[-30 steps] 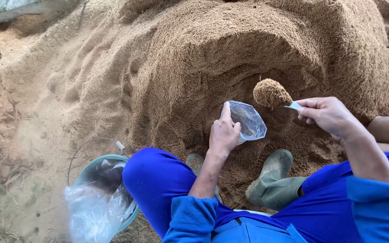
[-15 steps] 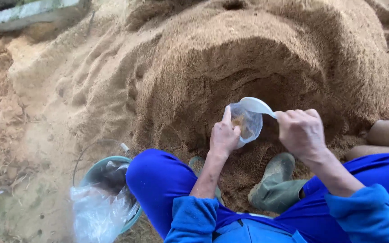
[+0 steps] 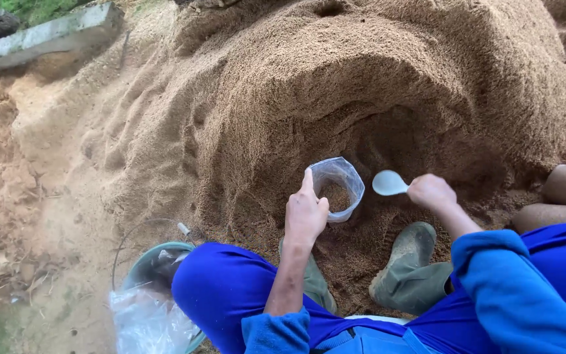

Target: Scooping grain from a large pile into small plastic bags using a hand scoop.

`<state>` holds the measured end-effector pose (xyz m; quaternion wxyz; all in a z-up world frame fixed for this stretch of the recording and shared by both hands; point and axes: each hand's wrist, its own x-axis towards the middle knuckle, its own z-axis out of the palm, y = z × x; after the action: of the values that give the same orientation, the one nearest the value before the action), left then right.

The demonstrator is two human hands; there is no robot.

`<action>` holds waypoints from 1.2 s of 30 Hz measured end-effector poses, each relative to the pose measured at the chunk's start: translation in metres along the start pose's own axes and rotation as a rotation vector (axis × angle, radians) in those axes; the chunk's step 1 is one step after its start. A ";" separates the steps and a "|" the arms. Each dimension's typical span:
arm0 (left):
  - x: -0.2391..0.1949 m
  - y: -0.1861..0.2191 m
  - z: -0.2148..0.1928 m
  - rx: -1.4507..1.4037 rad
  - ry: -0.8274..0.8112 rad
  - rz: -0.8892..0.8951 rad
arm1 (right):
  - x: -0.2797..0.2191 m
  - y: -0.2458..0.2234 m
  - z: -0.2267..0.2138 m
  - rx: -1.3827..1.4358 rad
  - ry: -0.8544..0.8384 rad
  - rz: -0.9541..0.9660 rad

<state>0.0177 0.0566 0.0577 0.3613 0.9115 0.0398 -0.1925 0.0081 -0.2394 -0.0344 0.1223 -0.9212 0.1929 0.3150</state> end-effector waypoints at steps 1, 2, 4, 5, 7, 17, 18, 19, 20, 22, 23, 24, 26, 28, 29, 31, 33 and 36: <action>-0.002 0.002 -0.003 -0.010 -0.010 -0.001 | 0.009 0.002 0.014 0.009 -0.037 0.014; -0.005 0.004 -0.005 -0.022 -0.020 -0.007 | 0.017 0.004 0.030 0.015 -0.079 0.026; -0.008 0.003 -0.009 -0.027 -0.015 -0.037 | 0.043 0.012 0.072 0.112 -0.043 0.140; -0.008 0.004 -0.011 -0.035 -0.007 -0.057 | 0.057 0.016 0.092 0.210 0.002 0.257; -0.008 0.007 -0.016 -0.037 -0.015 -0.077 | 0.048 0.004 0.083 0.257 -0.012 0.259; -0.013 0.033 -0.026 -0.159 -0.119 -0.102 | 0.122 -0.059 0.110 0.486 0.055 0.172; -0.012 0.031 -0.024 -0.161 -0.117 -0.107 | 0.128 -0.058 0.114 0.482 0.051 0.169; -0.012 0.030 -0.022 -0.133 -0.122 -0.079 | 0.133 -0.057 0.118 0.507 0.080 0.134; -0.012 0.028 -0.019 -0.107 -0.126 -0.049 | 0.138 -0.055 0.121 0.530 0.111 0.098; -0.011 0.028 -0.018 -0.117 -0.117 -0.058 | 0.134 -0.045 0.130 0.559 0.129 0.067; -0.011 0.028 -0.018 -0.122 -0.109 -0.062 | 0.131 -0.040 0.134 0.595 0.148 0.039; -0.010 0.024 -0.016 -0.122 -0.108 -0.065 | 0.138 -0.033 0.140 0.593 0.145 0.037; -0.009 0.019 -0.011 -0.101 -0.123 -0.084 | 0.150 -0.014 0.149 0.709 0.182 -0.055; -0.007 0.013 -0.005 -0.085 -0.105 -0.059 | 0.145 -0.009 0.139 0.769 0.174 -0.091; -0.006 0.010 -0.003 -0.067 -0.087 -0.035 | 0.142 -0.006 0.133 0.831 0.163 -0.128; -0.010 0.016 -0.007 -0.081 -0.068 -0.031 | 0.150 0.006 0.127 0.784 0.184 -0.126; -0.013 0.019 -0.007 -0.100 -0.050 -0.019 | 0.142 0.012 0.105 0.734 0.212 -0.122; -0.016 0.018 -0.004 -0.113 -0.004 0.034 | 0.104 0.006 0.060 0.793 0.207 -0.156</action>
<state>0.0080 0.0470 0.0786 0.4154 0.8898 0.0343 -0.1856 0.0490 -0.2527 -0.1467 0.4713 -0.8413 0.2401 0.1118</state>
